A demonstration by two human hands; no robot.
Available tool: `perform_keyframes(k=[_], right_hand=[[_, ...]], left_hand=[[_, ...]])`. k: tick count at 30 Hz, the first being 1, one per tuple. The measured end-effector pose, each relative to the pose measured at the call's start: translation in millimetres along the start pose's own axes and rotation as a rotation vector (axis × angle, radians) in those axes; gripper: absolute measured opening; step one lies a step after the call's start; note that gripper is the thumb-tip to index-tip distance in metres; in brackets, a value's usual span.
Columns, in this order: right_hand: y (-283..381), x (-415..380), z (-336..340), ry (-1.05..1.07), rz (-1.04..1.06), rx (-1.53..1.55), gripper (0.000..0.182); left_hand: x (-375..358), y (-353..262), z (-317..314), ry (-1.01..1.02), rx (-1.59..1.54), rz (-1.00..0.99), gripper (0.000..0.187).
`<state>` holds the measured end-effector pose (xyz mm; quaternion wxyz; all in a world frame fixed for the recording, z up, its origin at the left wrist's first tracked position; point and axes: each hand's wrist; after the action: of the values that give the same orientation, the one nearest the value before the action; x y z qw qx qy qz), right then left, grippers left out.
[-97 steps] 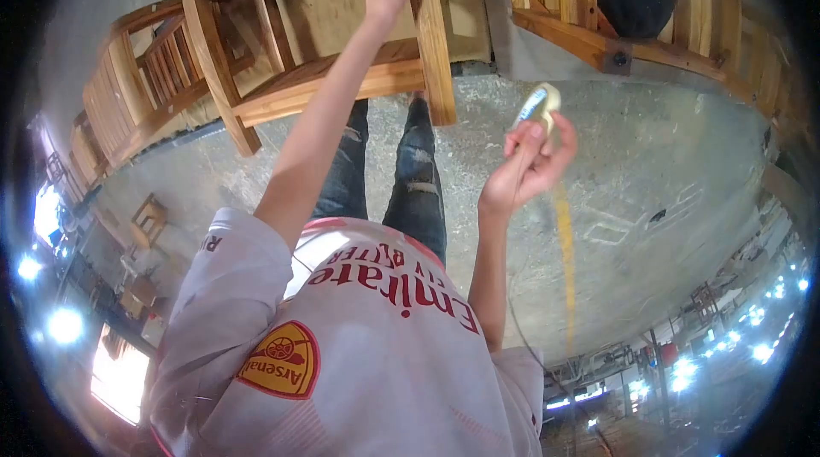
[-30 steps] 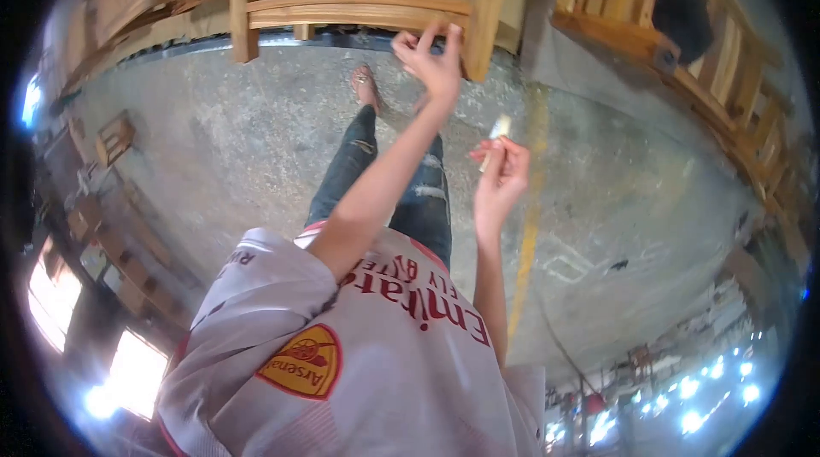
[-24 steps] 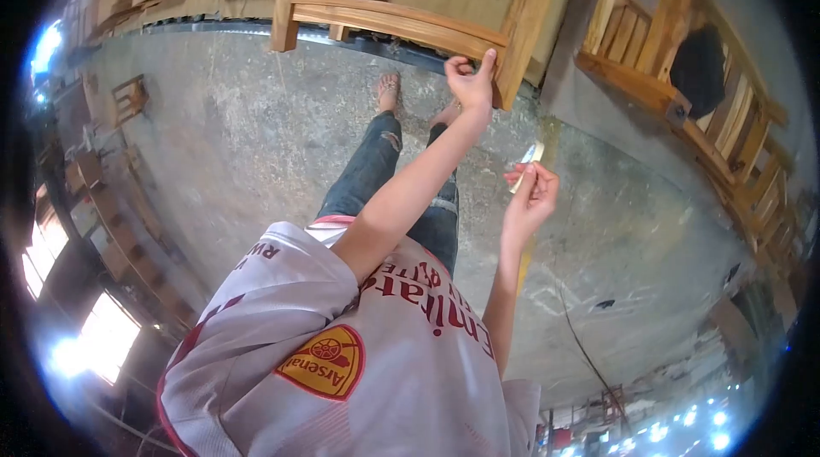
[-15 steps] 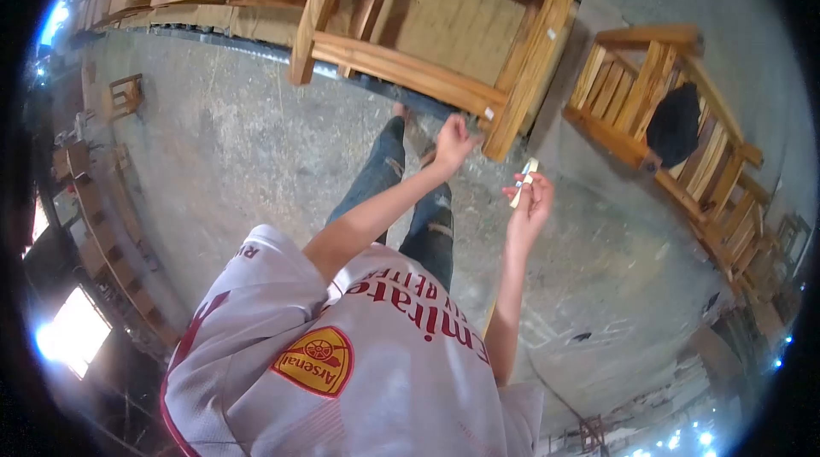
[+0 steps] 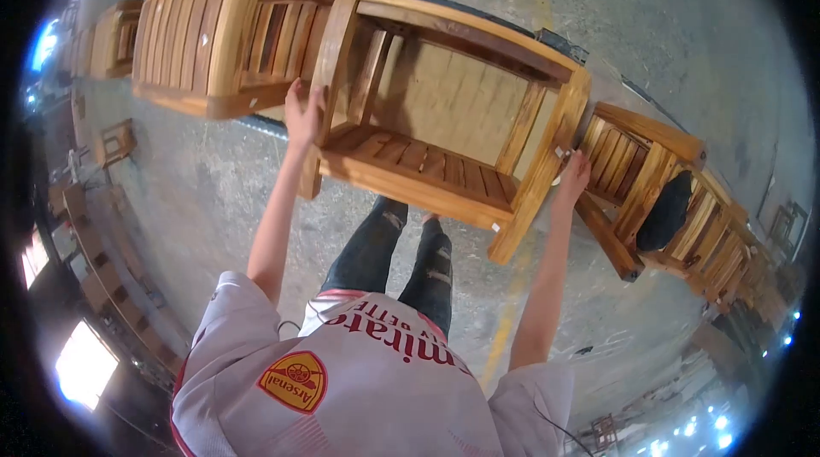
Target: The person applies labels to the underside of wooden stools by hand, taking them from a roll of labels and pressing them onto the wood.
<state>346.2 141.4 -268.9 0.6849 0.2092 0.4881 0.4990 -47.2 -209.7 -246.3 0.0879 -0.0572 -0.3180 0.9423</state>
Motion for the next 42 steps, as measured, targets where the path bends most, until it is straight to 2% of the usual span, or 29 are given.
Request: perform_keyframes(k=[1, 2, 5, 8, 9, 11, 14, 15, 18, 22, 25, 28, 30, 32, 33, 34, 36, 40, 42], right_hand=[[14, 3, -6, 0.074, -0.089, -0.049, 0.056], [27, 7, -14, 0.049, -0.163, 0.018, 0.056], [47, 10, -37, -0.009, -0.379, 0.187, 0.055], [38, 32, -35, -0.045, -0.489, 0.266, 0.052], [42, 33, -34, -0.057, -0.487, 0.268, 0.051], [51, 36, -31, -0.059, -0.466, 0.318, 0.047], [100, 15, -22, -0.071, -0.425, 0.424, 0.043], [119, 11, -23, -0.094, -0.401, 0.447, 0.043], [166, 13, -20, -0.109, -0.275, 0.470, 0.043], [179, 23, -15, -0.013, -0.102, 0.613, 0.040], [180, 12, -22, -0.125, -0.124, 0.659, 0.039], [131, 12, -14, -0.180, -0.077, 0.742, 0.041], [112, -6, 8, -0.101, -0.116, 0.758, 0.039], [85, -28, 26, -0.072, -0.151, 0.784, 0.038], [70, -37, 32, -0.059, -0.150, 0.800, 0.038], [52, -46, 38, -0.045, -0.153, 0.813, 0.037], [16, -65, 45, -0.020, -0.148, 0.827, 0.036], [-53, -82, 52, -0.002, -0.072, 0.830, 0.035], [-72, -77, 56, -0.025, 0.012, 0.780, 0.034]], left_hand=[[23, 0, 0, 0.186, -0.169, 0.117, 0.071], [43, -1, -3, 0.370, -0.336, 0.236, 0.075], [77, -26, -14, 0.482, -0.360, 0.394, 0.077], [89, -40, -24, 0.456, -0.324, 0.658, 0.087], [92, -41, -24, 0.469, -0.439, 0.623, 0.096], [94, -41, -21, 0.468, -0.479, 0.627, 0.091], [102, -75, 3, 0.477, -0.630, 0.537, 0.083], [101, -114, 19, 0.433, -0.524, 0.552, 0.085], [118, -146, 31, 0.368, -0.608, 0.453, 0.083], [121, -176, 35, 0.260, -0.778, 0.392, 0.079], [114, -172, 32, 0.231, -0.932, 0.321, 0.076], [99, -106, 20, 0.204, -0.945, 0.390, 0.076], [65, -91, 27, 0.133, -0.942, 0.421, 0.080], [36, -33, 26, 0.150, -0.816, 0.457, 0.082], [20, -24, 33, 0.140, -0.829, 0.445, 0.082], [11, -12, 37, 0.186, -0.947, 0.516, 0.082], [2, -42, 67, 0.267, -1.175, 0.664, 0.081], [-10, -42, 112, 0.411, -0.994, 0.804, 0.077], [-13, -55, 118, 0.437, -0.620, 0.548, 0.079]])
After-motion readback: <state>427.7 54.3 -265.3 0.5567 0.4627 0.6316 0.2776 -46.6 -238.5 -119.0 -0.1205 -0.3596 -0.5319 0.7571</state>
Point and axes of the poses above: each hand's wrist, its own x-axis towards the middle knuckle, its own z-axis out of the back of the hand, y = z × x, and after that the axes turned 4 degrees about x, right-handed
